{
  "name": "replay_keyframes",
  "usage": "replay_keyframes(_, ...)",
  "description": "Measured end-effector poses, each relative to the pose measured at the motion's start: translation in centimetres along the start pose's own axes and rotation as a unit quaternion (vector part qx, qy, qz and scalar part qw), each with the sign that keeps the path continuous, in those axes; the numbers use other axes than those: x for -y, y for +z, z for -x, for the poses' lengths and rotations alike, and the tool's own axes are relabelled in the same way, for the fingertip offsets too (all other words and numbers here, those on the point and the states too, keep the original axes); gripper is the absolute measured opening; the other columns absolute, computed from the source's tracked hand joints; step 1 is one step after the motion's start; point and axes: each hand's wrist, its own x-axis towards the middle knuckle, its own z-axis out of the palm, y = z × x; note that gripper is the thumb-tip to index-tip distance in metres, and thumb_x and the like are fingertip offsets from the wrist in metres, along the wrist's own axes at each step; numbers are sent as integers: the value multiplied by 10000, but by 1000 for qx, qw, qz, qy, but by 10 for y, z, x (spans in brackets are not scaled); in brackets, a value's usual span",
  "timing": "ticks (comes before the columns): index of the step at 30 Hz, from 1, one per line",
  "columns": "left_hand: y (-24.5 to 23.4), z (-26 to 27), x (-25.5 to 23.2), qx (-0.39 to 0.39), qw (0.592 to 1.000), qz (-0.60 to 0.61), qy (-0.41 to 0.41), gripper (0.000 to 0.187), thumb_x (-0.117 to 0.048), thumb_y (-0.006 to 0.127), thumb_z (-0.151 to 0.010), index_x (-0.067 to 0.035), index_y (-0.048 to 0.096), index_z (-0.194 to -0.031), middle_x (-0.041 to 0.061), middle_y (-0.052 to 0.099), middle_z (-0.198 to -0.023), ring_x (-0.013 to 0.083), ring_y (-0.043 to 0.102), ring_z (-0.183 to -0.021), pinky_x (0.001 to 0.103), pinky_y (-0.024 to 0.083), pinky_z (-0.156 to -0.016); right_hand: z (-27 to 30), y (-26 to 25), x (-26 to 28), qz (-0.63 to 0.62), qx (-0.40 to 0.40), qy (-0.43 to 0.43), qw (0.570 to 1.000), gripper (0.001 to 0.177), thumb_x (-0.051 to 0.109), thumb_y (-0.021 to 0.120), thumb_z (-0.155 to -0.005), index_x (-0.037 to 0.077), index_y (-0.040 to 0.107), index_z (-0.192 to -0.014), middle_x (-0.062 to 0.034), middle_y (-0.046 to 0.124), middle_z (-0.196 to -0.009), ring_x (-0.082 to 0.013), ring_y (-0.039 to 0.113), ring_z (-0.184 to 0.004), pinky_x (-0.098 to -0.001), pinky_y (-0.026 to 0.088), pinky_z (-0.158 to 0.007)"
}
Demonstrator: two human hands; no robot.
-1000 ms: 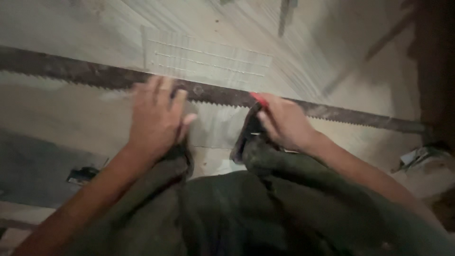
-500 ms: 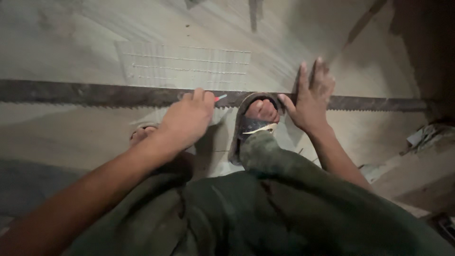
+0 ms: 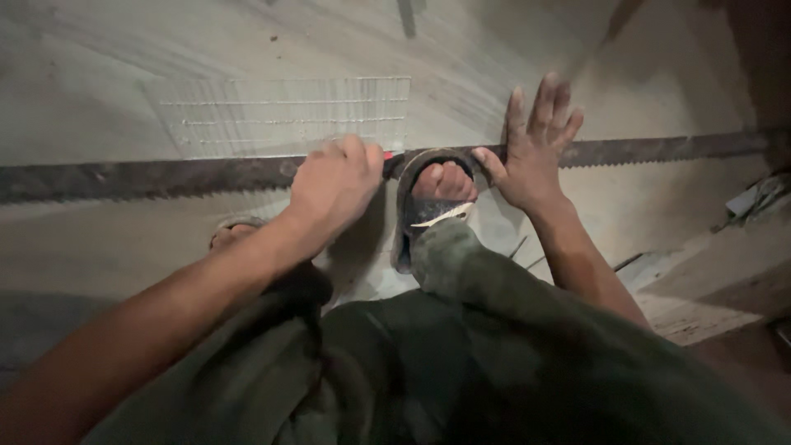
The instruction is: The person measures a piece of flooring with a tape measure, marks a line with a pencil using a large saw blade as a straightedge, and then scores the surface multiple times with a utility knife.
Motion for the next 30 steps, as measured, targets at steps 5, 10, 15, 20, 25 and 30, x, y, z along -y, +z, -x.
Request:
replay_keyframes(5,1,0,1,-15,1000,-15,8,94,-170,629,-856,-90,581,-865,96,558,-780,257,634,-653,370,523,-516,3,0,-1,0,11,-5,1000,1010,651,634,-1012,231,76,-1742,-185,-137,-1761,-427,-144,-1627,-722,-120,-1222)
replay_keyframes(10,-2,-5,-1,35,999,-20,3,96,-179,621,-861,-87,602,-879,107,597,-774,268,647,-674,358,522,-498,2,-2,-3,1,25,0,1000,1022,654,672,-1053,227,61,-1752,-189,-154,-1763,-427,-156,-1634,-729,-102,-1234)
replay_keyframes(15,-1,-8,-6,77,996,28,-37,95,-180,615,-859,-96,625,-901,120,655,-794,291,687,-707,380,545,-526,3,-5,1,12,28,0,1000,1037,658,677,-1038,225,59,-1750,-190,-144,-1764,-433,-141,-1634,-733,-77,-1239)
replay_keyframes(20,0,-11,-3,109,991,56,-59,121,-182,611,-875,-84,637,-941,139,695,-838,302,722,-737,399,573,-564,1,-5,0,9,30,10,999,1036,662,674,-1024,231,67,-1744,-189,-133,-1767,-430,-130,-1639,-736,-69,-1244)
replay_keyframes(25,-15,19,32,131,988,60,-51,130,-168,614,-852,-87,612,-954,125,684,-834,302,721,-725,417,583,-553,3,-1,-3,15,27,15,999,1034,669,643,-1006,237,67,-1747,-189,-132,-1767,-431,-127,-1645,-730,-76,-1250)
replay_keyframes(30,-34,86,83,91,993,37,-67,93,-185,616,-882,-113,594,-936,85,636,-857,288,689,-737,440,562,-584,-2,0,-1,11,39,23,999,1034,657,654,-1030,197,65,-1745,-238,-127,-1754,-456,-127,-1627,-729,-83,-1235)
